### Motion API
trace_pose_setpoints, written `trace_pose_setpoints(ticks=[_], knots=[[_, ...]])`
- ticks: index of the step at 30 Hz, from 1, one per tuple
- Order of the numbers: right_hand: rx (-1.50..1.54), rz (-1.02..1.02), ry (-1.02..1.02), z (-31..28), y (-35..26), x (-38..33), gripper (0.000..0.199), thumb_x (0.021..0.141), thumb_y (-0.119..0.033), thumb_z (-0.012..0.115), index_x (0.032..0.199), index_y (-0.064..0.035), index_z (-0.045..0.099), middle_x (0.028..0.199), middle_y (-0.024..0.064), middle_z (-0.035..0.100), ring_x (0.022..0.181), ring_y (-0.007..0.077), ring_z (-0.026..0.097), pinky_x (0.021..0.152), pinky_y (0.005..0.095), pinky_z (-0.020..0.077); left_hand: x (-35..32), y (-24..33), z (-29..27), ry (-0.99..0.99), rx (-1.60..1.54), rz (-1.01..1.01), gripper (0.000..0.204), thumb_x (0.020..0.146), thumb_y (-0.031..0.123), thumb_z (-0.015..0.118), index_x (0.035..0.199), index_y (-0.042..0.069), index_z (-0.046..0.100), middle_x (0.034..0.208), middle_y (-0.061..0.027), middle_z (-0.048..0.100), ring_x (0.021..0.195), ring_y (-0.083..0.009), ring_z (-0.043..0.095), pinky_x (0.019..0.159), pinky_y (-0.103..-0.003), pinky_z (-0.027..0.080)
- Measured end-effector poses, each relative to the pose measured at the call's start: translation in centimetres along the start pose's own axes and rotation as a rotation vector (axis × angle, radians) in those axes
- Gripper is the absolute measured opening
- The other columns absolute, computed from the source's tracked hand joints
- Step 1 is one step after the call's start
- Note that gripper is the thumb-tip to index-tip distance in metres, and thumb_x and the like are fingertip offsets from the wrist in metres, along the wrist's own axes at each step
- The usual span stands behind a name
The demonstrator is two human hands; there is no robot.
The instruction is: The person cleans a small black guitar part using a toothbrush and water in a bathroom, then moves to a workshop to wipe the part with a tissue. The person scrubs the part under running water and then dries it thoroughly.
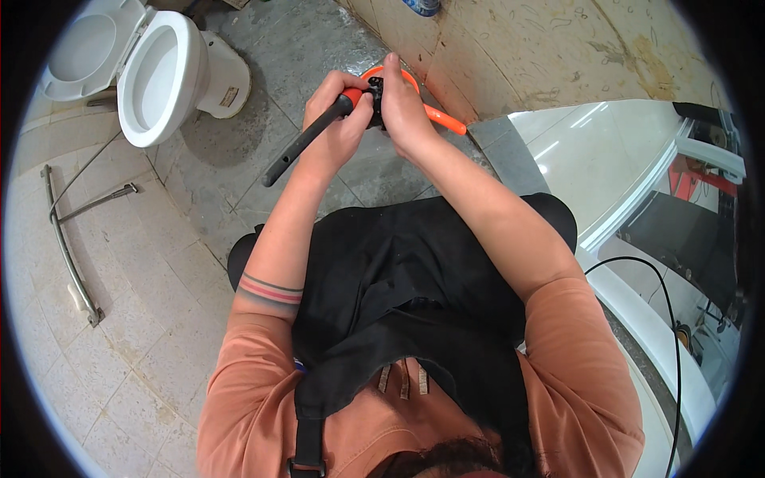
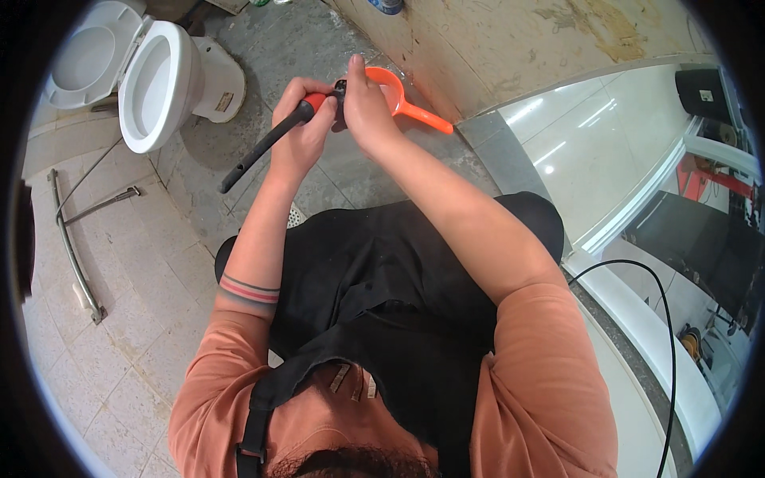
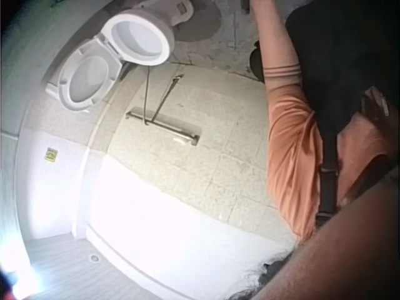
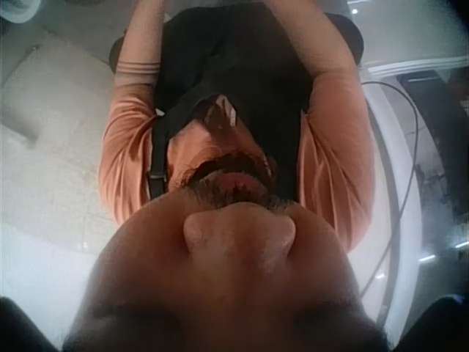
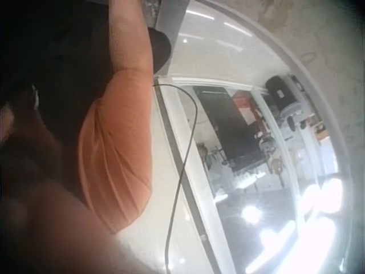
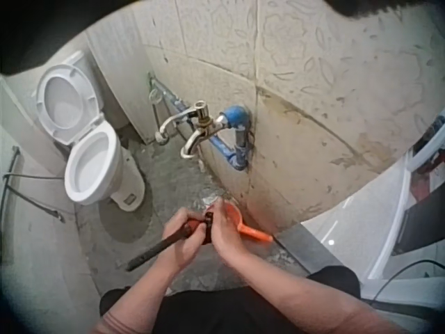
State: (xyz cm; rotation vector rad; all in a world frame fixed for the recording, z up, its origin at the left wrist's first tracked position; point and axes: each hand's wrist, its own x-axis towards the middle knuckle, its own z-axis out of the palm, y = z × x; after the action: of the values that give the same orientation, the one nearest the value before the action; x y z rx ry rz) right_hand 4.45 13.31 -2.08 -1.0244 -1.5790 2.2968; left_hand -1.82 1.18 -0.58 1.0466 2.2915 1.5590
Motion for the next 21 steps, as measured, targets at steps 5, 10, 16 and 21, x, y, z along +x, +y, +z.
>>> trace_pose_setpoints(ticks=[5, 10, 16, 21], knots=[[0.293, 0.12, -0.041, -2.1, -0.8, 2.4, 0.083, 0.116, -0.071, 0.023, 0.107, -0.0012, 0.068, 0.087, 0.0073, 0.066, 0.078, 0.0184, 0.064, 0.071, 0.0369, 0.0555, 0.1, 0.2, -1.4, -0.129, 0.051, 0.039, 0.013, 0.095, 0.01, 0.071, 0.096, -0.002, 0.066, 0.088, -0.01, 0.069, 0.082, -0.0198, 0.065, 0.078, -0.035, 0.052], [0.48, 0.236, -0.153, -3.4, -2.0, 2.6, 0.082, 0.117, -0.069, 0.022, 0.116, -0.0012, 0.068, 0.091, 0.0082, 0.068, 0.076, 0.0181, 0.062, 0.07, 0.0341, 0.0554, 0.1, 0.7, -2.1, -0.018, -0.052, -0.117, 0.018, 0.098, 0.013, 0.072, 0.09, -0.001, 0.063, 0.08, -0.0077, 0.059, 0.075, -0.0188, 0.056, 0.073, -0.034, 0.047], [0.422, 0.227, -0.181, -3.2, 0.1, 4.0, 0.07, 0.114, -0.072, 0.037, 0.123, -0.0111, 0.069, 0.089, 0.0004, 0.066, 0.075, 0.0133, 0.06, 0.066, 0.0329, 0.0493, 2.2, -0.8, -1.4, 0.018, 0.224, 0.326, 0.014, 0.1, 0.008, 0.071, 0.093, -0.002, 0.064, 0.096, -0.0113, 0.066, 0.089, -0.0263, 0.062, 0.078, -0.041, 0.05], [0.224, 0.182, -0.189, -3.1, -1.4, 2.6, 0.073, 0.113, -0.075, 0.035, 0.136, -0.0129, 0.066, 0.103, 0.0, 0.062, 0.085, 0.0109, 0.051, 0.074, 0.0303, 0.0414, 1.9, 4.4, 1.6, -0.057, 0.021, -0.002, 0.011, 0.099, 0.005, 0.071, 0.097, -0.003, 0.063, 0.096, -0.0137, 0.063, 0.089, -0.0312, 0.062, 0.081, -0.037, 0.051]])
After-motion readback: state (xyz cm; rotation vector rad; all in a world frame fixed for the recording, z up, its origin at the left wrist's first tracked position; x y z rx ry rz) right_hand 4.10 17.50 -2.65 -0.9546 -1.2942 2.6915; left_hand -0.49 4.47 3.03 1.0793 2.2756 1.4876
